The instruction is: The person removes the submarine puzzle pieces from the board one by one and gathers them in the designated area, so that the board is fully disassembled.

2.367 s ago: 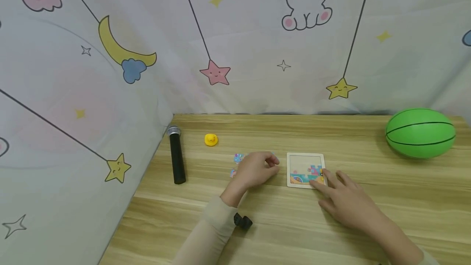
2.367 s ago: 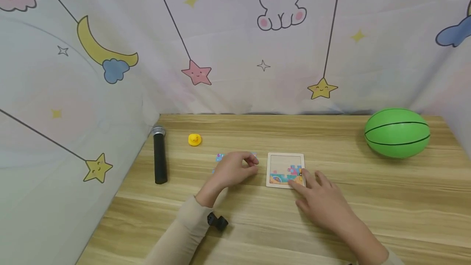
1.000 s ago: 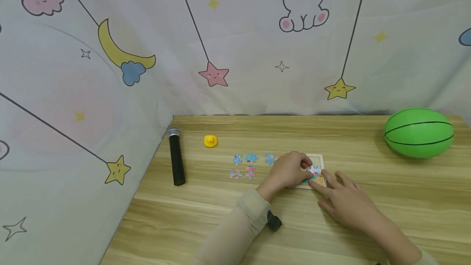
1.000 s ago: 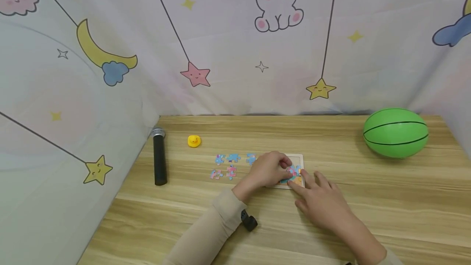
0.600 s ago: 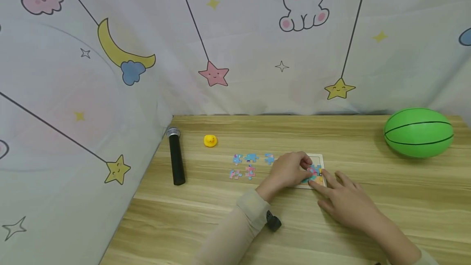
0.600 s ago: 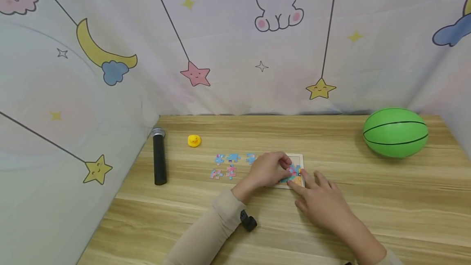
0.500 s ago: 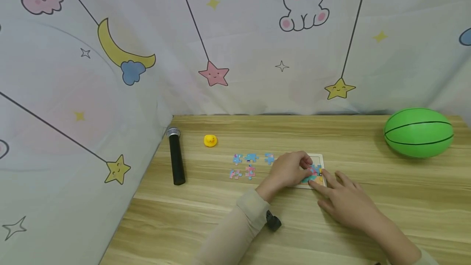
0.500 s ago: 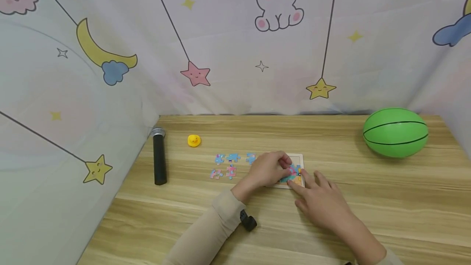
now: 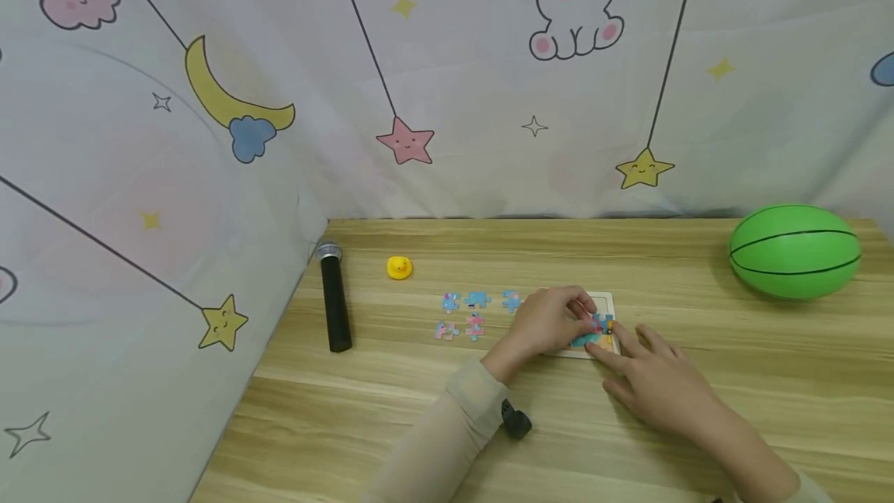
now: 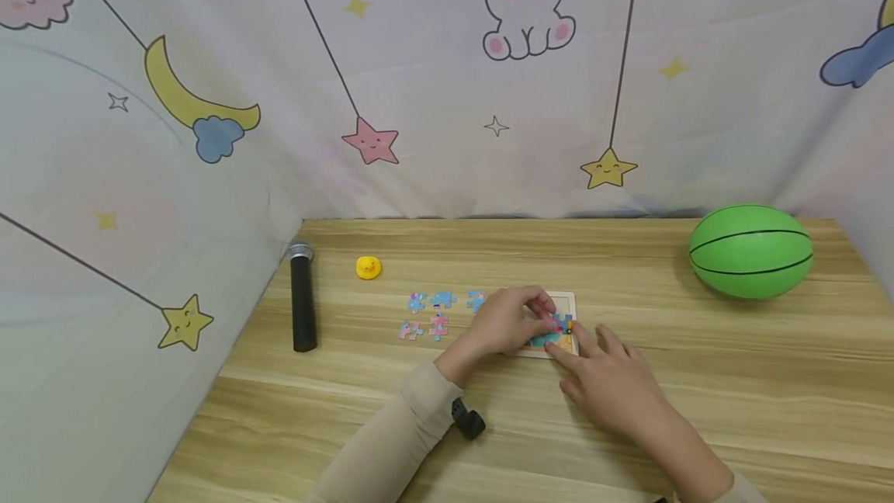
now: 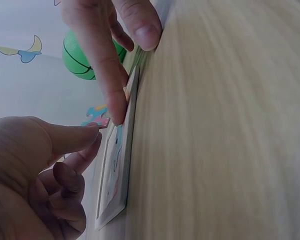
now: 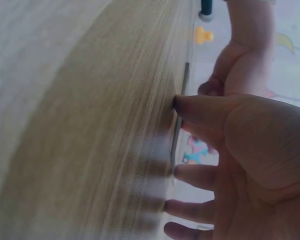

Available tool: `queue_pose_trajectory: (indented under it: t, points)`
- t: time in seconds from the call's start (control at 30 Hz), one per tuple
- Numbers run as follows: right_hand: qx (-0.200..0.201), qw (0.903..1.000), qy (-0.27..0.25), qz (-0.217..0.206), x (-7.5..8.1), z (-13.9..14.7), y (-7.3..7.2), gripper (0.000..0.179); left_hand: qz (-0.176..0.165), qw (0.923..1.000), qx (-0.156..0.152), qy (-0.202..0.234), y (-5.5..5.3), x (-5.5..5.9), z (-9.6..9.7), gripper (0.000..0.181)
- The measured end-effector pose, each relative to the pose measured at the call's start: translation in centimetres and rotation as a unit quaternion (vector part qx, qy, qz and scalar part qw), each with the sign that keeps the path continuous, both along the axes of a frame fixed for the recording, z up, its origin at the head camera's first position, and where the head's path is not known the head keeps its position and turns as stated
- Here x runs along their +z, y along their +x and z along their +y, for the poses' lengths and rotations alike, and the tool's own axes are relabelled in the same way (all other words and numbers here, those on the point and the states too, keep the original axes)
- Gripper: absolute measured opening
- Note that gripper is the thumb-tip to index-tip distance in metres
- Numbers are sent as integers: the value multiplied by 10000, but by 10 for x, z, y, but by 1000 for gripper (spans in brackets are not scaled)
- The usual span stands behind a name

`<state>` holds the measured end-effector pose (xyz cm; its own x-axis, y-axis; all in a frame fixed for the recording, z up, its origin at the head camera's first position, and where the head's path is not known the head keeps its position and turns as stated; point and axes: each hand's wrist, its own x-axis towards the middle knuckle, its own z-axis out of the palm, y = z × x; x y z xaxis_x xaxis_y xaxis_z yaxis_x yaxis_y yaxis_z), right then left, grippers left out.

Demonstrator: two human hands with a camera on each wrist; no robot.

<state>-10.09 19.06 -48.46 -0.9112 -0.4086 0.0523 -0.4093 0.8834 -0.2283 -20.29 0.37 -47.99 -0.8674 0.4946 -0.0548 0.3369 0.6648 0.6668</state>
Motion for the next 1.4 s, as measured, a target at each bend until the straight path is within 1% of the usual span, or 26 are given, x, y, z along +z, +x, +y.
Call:
queue_pose_trajectory:
  t: [0.13, 0.27, 0.5, 0.67, 0.83, 0.93, 1.03, 1.1, 1.23, 1.4]
  points:
    - [37, 10000, -10, 39, 0, 0, 1, 49, -212, 9994, 94, 256, 1, 2, -4, 11]
    - [36, 10000, -7, 39, 0, 0, 1, 49, -291, 9988, 147, 368, 1, 5, -13, 13]
    - [0, 10000, -9, 3, -1, 0, 1, 48, -245, 9989, 211, 340, 5, 13, -39, 10]
    - [-25, 10000, -7, -17, 0, -1, 1, 49, -357, 9980, 372, 378, 5, 16, -60, 9]
    - [-32, 10000, 13, -20, 1, -1, 1, 49, -380, 9976, 434, 393, 3, 14, -82, 10]
    - [-17, 10000, 14, -18, 2, -2, 1, 49, -443, 9969, 529, 372, 2, 11, -93, 10]
    - [-22, 10000, -2, -31, 2, -2, 1, 49, -485, 9963, 646, 277, 2, 10, -103, 10]
    - [-32, 10000, -20, -42, 2, -2, 1, 49, -490, 9964, 655, 227, 3, 9, -109, 10]
    - [-51, 10000, -44, -51, 3, -2, 2, 49, -422, 9974, 570, 137, 3, 7, -117, 9]
    - [-62, 9999, -51, -62, 2, -2, 2, 49, -277, 9988, 409, 39, 2, 3, -121, 6]
